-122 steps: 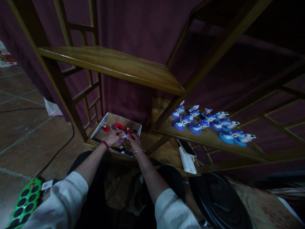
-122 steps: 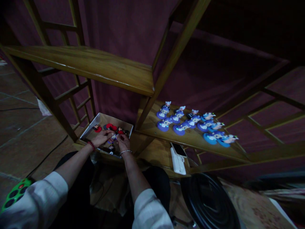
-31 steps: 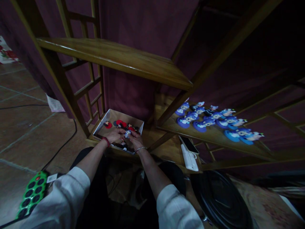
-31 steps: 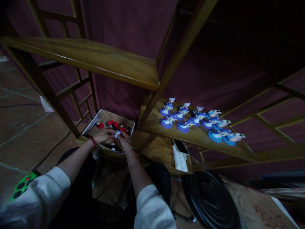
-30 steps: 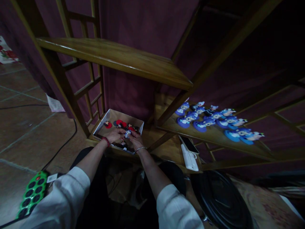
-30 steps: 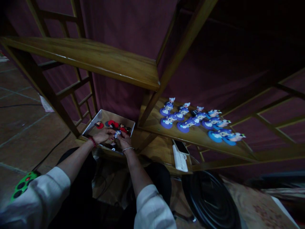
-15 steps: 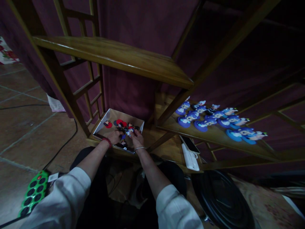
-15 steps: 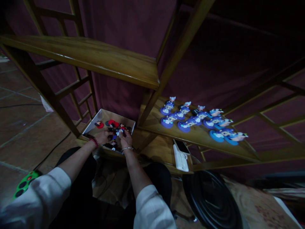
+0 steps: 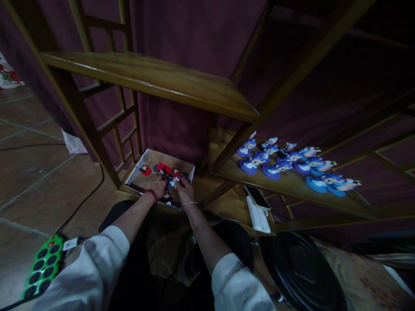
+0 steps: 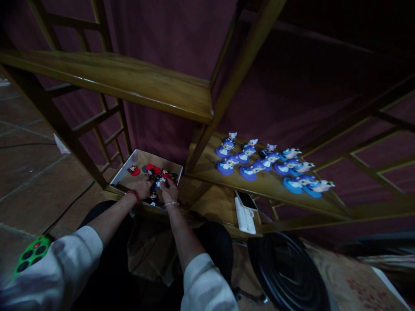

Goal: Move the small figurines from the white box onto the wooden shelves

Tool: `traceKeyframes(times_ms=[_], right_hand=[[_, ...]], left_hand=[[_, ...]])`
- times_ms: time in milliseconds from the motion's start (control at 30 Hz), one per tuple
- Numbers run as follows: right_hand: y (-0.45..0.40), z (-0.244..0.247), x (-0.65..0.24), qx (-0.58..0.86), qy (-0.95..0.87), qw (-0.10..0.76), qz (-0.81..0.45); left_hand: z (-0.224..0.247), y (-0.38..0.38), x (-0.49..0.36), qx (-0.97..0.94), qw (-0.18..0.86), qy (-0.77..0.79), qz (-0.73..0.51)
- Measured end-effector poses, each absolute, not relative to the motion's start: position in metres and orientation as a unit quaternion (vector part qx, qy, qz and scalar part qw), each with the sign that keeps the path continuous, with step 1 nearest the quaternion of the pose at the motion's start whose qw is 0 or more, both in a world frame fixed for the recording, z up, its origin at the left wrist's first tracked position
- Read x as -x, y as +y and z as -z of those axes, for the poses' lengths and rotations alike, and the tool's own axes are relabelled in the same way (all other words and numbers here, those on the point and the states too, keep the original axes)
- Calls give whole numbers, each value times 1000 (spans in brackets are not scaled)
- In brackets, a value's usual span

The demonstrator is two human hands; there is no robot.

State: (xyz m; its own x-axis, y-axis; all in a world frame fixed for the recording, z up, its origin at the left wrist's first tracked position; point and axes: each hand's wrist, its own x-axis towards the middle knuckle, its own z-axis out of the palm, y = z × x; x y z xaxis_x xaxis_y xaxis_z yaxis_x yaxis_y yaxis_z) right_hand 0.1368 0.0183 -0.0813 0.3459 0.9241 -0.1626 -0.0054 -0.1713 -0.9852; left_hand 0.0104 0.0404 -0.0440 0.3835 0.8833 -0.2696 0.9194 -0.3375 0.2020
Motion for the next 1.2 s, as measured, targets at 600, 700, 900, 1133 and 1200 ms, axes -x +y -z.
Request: traceKeyframes(times_ms=[600, 700, 900, 1133, 1200], right_hand=[[20, 84, -132, 627, -401, 533, -402], [21, 86, -133, 630, -411, 531, -391], [22, 84, -130, 654, -368, 520, -407], [23, 87, -130, 662, -350, 535, -390], [25, 91, -131, 656, -350, 541, -394]], left_hand=[[39, 41, -4, -796, 230, 557, -46], [38, 44, -3, -787, 267, 546, -107], [39, 49, 2, -741, 367, 530, -189], [48, 53, 2, -626, 524, 503, -284], [49, 53, 2, -587, 581, 479, -298]])
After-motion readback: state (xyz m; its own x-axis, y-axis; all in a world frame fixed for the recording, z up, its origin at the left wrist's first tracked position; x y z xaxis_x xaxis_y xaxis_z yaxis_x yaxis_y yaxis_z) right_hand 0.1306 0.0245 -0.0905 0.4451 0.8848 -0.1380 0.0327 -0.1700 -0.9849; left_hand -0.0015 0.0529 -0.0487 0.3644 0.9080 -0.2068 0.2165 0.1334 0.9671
